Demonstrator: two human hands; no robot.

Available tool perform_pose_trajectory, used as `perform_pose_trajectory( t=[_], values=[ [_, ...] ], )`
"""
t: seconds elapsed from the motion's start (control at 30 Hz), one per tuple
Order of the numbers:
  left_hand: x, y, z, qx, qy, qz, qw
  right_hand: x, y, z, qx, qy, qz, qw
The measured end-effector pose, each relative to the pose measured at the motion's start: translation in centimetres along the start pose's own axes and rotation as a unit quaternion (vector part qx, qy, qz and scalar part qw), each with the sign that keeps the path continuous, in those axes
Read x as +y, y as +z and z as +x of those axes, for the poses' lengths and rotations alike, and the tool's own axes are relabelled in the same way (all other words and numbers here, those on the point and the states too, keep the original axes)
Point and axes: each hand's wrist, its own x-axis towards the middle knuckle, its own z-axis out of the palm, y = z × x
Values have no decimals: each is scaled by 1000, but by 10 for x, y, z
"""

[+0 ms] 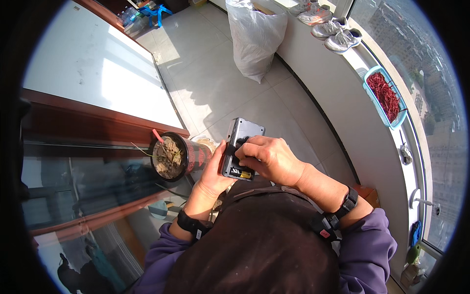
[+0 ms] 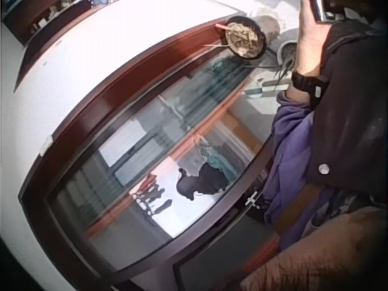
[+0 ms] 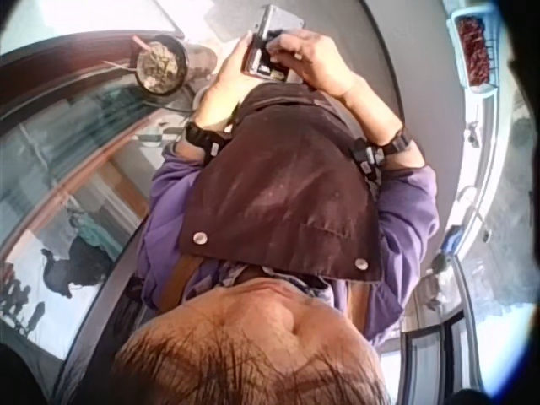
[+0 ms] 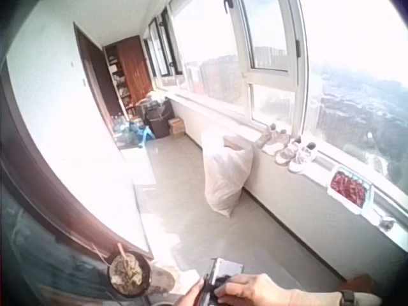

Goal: The person cleans a small electronic device with a cloth, removes its back cover, and searches for a battery. They retrieve a battery from a drawer, insert it into the device, and reattach the back cover.

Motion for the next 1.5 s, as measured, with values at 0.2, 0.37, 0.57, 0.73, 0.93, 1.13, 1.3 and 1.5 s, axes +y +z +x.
perform_pose_trajectory(
  t=[0.2, 0.37, 0.57, 0.73, 0.93, 1.13, 1.3, 1.5],
  values=[
    [31, 7, 48, 17, 30, -93, 995, 48, -18, 50, -53, -51, -56, 996],
    [79, -9, 84, 30, 49, -108, 993, 82, -16, 102, -83, -122, -117, 982],
    [183, -36, 134, 0, 82, -102, 991, 116, -5, 215, -92, -111, -171, 975],
    [276, -47, 157, -20, 127, -38, 991, 141, 16, 319, -43, 73, -69, 994],
    [357, -62, 199, 4, 126, -44, 991, 178, 24, 407, -71, 79, -122, 987],
    [449, -75, 261, -40, 113, -174, 977, 247, 9, 503, -11, 48, 26, 998],
    [534, -61, 309, 63, 154, -142, 976, 315, -10, 589, 12, 234, 170, 957],
    [599, -76, 361, 115, 249, -98, 957, 367, 7, 670, -160, 361, 363, 844]
  ],
)
